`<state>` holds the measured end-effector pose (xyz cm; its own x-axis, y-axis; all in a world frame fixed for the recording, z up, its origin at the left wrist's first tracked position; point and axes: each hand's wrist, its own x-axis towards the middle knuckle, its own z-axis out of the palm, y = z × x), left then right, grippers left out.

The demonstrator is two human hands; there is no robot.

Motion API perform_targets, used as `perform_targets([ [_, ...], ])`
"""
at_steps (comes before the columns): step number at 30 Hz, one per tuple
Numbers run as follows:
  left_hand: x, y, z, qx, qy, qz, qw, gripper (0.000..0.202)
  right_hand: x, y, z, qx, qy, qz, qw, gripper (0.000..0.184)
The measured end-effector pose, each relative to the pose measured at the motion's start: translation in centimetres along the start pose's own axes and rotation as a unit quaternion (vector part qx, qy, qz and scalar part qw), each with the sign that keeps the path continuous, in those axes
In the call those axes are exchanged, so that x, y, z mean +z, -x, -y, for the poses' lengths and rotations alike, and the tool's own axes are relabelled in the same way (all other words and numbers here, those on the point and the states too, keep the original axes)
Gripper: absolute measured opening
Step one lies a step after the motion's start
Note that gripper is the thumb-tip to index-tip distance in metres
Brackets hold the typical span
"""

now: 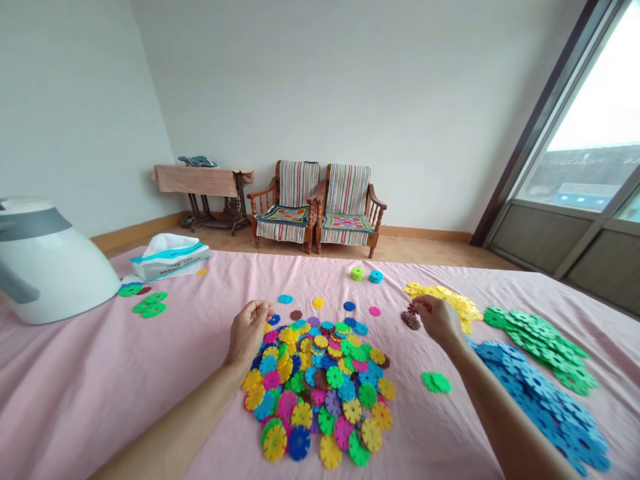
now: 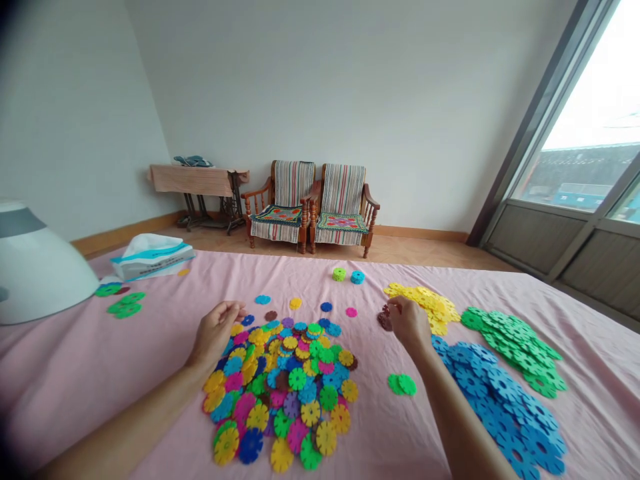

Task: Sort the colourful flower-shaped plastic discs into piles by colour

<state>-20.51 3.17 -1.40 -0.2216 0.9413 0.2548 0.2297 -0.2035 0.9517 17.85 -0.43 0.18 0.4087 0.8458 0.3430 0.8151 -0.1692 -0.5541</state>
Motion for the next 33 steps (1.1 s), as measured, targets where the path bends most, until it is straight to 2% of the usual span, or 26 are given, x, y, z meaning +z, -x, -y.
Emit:
perform_targets([
  [3, -0.1, 0.0, 0.0, 0.001, -0.002, -0.001, 1.000, 0.041, -0.1, -0.1, -1.6, 0.017, 0.025, -0.004, 1.000, 0.028],
  [7, -0.1, 0.2, -0.2, -0.001, 0.001, -0.001, 1.000, 0.041, 0.1, 0.0, -0.8, 0.010, 0.038, -0.023, 0.999, 0.032],
  [9, -0.1, 0.2, -0.2, -0.002, 0.002, 0.001, 1.000, 0.041, 0.5, 0.4, 0.7, -0.027, 0.024, -0.010, 0.999, 0.030],
  [12, -0.1, 0.3, -0.2, -0.001, -0.005, 0.001, 1.000, 0.040, 1.6, 2.0, 4.3, -0.124, -0.043, 0.057, 0.990, 0.025],
  [16, -0.1, 0.3, -0.2, 0.004, -0.006, 0.001, 1.000, 0.039, 3.1, 4.9, 9.5, -0.248, -0.126, 0.167, 0.946, 0.021],
  [19, -0.2, 0.3, -0.2, 0.011, -0.003, 0.002, 1.000, 0.039, 4.0, 6.2, 12.0, -0.313, -0.105, 0.188, 0.925, 0.018],
  [22, -0.2, 0.2, 0.0, 0.021, -0.011, 0.004, 1.000, 0.039, 4.9, 6.2, 12.9, -0.322, -0.044, 0.189, 0.927, 0.018],
  [27, -0.2, 0.1, 0.4, 0.019, -0.008, 0.005, 1.000, 0.042, 5.9, 5.6, 12.8, -0.296, 0.062, 0.179, 0.936, 0.023],
  [31, -0.2, 0.0, 0.5, 0.015, -0.007, 0.011, 1.000, 0.041, 5.5, 5.9, 13.1, -0.283, 0.042, 0.155, 0.946, 0.021],
  [33, -0.2, 0.0, 0.4, 0.017, -0.007, 0.013, 1.000, 0.041, 5.3, 6.1, 13.5, -0.288, 0.033, 0.166, 0.943, 0.019],
])
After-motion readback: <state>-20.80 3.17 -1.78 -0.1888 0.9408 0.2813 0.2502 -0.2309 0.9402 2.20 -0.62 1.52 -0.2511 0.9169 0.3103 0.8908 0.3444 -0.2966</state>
